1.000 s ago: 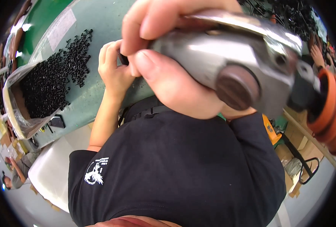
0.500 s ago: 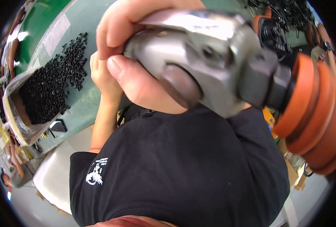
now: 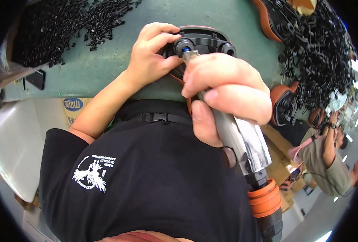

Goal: Assembling bicycle seats by installing screws into the base using a pneumatic screwdriver.

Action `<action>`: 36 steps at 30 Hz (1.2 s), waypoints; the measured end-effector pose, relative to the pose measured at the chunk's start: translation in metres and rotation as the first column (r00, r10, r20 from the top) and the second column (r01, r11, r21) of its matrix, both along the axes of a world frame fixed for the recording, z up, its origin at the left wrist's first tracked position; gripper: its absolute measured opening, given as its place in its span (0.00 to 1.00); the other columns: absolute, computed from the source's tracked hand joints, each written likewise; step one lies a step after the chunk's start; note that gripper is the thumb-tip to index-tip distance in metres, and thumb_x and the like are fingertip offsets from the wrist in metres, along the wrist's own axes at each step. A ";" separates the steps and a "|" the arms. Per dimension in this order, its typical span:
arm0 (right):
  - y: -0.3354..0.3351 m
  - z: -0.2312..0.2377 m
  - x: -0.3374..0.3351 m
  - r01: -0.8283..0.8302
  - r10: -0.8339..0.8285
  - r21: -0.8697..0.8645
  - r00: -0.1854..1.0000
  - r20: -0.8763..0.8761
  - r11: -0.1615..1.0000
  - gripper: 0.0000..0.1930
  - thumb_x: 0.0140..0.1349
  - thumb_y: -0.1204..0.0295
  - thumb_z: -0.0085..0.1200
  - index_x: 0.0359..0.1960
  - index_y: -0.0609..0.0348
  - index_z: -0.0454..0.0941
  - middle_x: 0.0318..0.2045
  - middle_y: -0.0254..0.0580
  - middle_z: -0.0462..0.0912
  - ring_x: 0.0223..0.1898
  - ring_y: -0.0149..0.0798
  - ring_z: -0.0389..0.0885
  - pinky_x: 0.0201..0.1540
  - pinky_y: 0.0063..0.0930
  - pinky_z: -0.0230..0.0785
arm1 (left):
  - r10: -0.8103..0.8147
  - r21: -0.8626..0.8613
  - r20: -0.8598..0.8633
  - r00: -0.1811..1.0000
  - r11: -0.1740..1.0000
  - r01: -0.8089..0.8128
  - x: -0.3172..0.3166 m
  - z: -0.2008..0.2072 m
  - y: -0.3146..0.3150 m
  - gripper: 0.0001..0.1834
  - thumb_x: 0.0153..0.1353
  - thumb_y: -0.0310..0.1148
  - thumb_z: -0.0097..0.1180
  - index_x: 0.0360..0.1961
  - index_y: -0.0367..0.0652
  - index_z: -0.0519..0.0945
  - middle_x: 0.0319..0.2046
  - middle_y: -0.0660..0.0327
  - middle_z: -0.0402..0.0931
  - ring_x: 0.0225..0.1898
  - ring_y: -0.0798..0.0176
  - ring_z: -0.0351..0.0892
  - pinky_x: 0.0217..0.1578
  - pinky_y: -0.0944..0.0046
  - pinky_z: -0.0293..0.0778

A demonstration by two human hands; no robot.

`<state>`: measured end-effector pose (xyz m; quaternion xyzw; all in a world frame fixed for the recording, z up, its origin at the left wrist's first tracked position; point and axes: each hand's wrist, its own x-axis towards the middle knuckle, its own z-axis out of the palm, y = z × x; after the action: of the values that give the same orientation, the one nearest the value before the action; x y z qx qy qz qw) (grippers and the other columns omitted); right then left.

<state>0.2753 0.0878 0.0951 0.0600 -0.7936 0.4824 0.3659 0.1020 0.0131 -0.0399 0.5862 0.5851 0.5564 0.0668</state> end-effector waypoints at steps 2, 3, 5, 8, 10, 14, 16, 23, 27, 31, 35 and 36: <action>-0.003 0.002 -0.003 0.048 -0.048 -0.008 0.999 0.010 0.999 0.14 0.70 0.78 0.54 0.52 0.56 0.65 0.42 0.52 0.76 0.30 0.43 0.80 0.38 0.48 0.79 | 0.005 -0.001 0.063 0.998 1.000 -0.005 0.001 -0.002 -0.001 0.22 0.39 0.29 0.79 0.39 0.38 0.87 0.48 0.56 0.84 0.51 0.47 0.82 0.54 0.52 0.79; -0.005 0.002 -0.003 0.074 -0.074 -0.026 0.997 0.005 0.997 0.13 0.70 0.77 0.54 0.52 0.55 0.65 0.42 0.51 0.76 0.30 0.42 0.80 0.37 0.48 0.78 | -0.019 -0.002 0.110 0.994 1.000 0.019 0.002 -0.004 -0.001 0.22 0.39 0.29 0.79 0.38 0.39 0.87 0.48 0.56 0.84 0.52 0.47 0.82 0.54 0.52 0.79; -0.005 0.002 -0.002 0.079 -0.078 -0.044 0.997 0.025 0.996 0.13 0.69 0.76 0.54 0.51 0.54 0.65 0.41 0.50 0.76 0.28 0.41 0.80 0.36 0.46 0.77 | 0.013 0.001 0.119 0.993 1.000 -0.013 0.003 -0.004 -0.002 0.21 0.38 0.29 0.79 0.37 0.39 0.87 0.48 0.56 0.83 0.52 0.47 0.83 0.54 0.52 0.80; -0.001 -0.004 -0.005 0.053 -0.051 -0.041 0.997 0.060 0.998 0.14 0.69 0.76 0.55 0.51 0.54 0.65 0.41 0.50 0.76 0.28 0.41 0.81 0.36 0.46 0.78 | -0.024 -0.033 0.156 0.987 0.999 0.029 0.004 -0.006 -0.004 0.25 0.39 0.27 0.79 0.43 0.38 0.87 0.51 0.55 0.84 0.54 0.49 0.83 0.57 0.53 0.79; -0.001 -0.015 -0.010 0.095 -0.095 -0.007 0.994 0.047 0.995 0.14 0.69 0.75 0.55 0.52 0.53 0.65 0.41 0.50 0.76 0.28 0.41 0.81 0.36 0.46 0.78 | -0.034 -0.030 0.171 0.985 0.999 0.040 0.001 -0.010 -0.004 0.25 0.39 0.27 0.79 0.43 0.39 0.87 0.51 0.56 0.84 0.54 0.49 0.83 0.57 0.53 0.78; -0.001 -0.020 -0.014 0.081 -0.081 -0.002 0.996 0.039 0.997 0.13 0.70 0.75 0.56 0.51 0.53 0.65 0.40 0.49 0.77 0.27 0.39 0.80 0.34 0.44 0.79 | -0.081 0.012 0.214 0.973 0.997 0.080 0.000 -0.017 -0.003 0.25 0.38 0.26 0.79 0.43 0.39 0.86 0.52 0.56 0.84 0.54 0.49 0.83 0.58 0.53 0.78; 0.002 -0.015 -0.020 0.068 -0.067 -0.017 0.995 0.069 0.998 0.13 0.70 0.75 0.55 0.50 0.53 0.66 0.39 0.49 0.78 0.27 0.39 0.80 0.34 0.44 0.79 | -0.090 0.025 0.218 0.972 0.996 0.087 -0.002 -0.018 -0.002 0.25 0.38 0.26 0.78 0.43 0.38 0.86 0.52 0.56 0.84 0.54 0.49 0.83 0.58 0.53 0.78; 0.010 -0.015 -0.029 0.097 -0.077 -0.089 0.975 0.209 0.991 0.13 0.69 0.80 0.56 0.50 0.58 0.66 0.41 0.57 0.82 0.32 0.43 0.83 0.44 0.47 0.81 | -0.069 0.029 0.203 0.977 0.998 0.064 -0.001 -0.015 -0.002 0.24 0.41 0.31 0.80 0.42 0.40 0.87 0.50 0.57 0.84 0.55 0.48 0.82 0.58 0.51 0.79; 0.004 -0.009 -0.026 0.125 -0.099 -0.141 0.979 0.177 0.982 0.17 0.69 0.78 0.58 0.56 0.58 0.67 0.49 0.63 0.82 0.34 0.41 0.83 0.45 0.44 0.81 | -0.082 0.008 0.148 0.986 0.997 0.082 0.003 -0.008 -0.004 0.25 0.42 0.32 0.80 0.44 0.41 0.86 0.51 0.56 0.83 0.56 0.47 0.81 0.58 0.51 0.78; -0.004 0.029 0.005 0.022 -0.003 -0.189 0.995 0.099 0.982 0.17 0.68 0.74 0.58 0.55 0.56 0.68 0.48 0.58 0.80 0.29 0.39 0.81 0.39 0.42 0.80 | -0.037 -0.080 0.100 0.994 0.996 0.045 0.015 0.003 -0.013 0.26 0.44 0.33 0.80 0.46 0.42 0.87 0.53 0.56 0.82 0.58 0.46 0.78 0.60 0.50 0.76; 0.000 0.058 0.009 -0.352 0.335 -0.289 0.936 -0.107 0.890 0.23 0.69 0.60 0.70 0.54 0.55 0.69 0.49 0.47 0.80 0.34 0.40 0.86 0.39 0.39 0.82 | -0.160 -0.099 0.168 0.973 0.979 0.178 -0.037 0.013 -0.007 0.13 0.56 0.30 0.76 0.42 0.41 0.88 0.46 0.55 0.85 0.44 0.51 0.85 0.47 0.56 0.81; -0.006 0.069 -0.009 -0.337 0.311 -0.362 0.942 -0.128 0.869 0.21 0.70 0.61 0.69 0.52 0.55 0.70 0.49 0.47 0.80 0.35 0.41 0.86 0.39 0.40 0.83 | 0.036 -0.143 -0.054 0.998 0.989 -0.043 -0.058 0.002 -0.003 0.11 0.59 0.33 0.74 0.41 0.42 0.88 0.41 0.56 0.85 0.45 0.50 0.84 0.47 0.55 0.80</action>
<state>0.2666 0.0818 0.1645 0.1360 -0.6516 0.6788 0.3101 0.0441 0.0105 -0.0383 0.5821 0.6367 0.4988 0.0830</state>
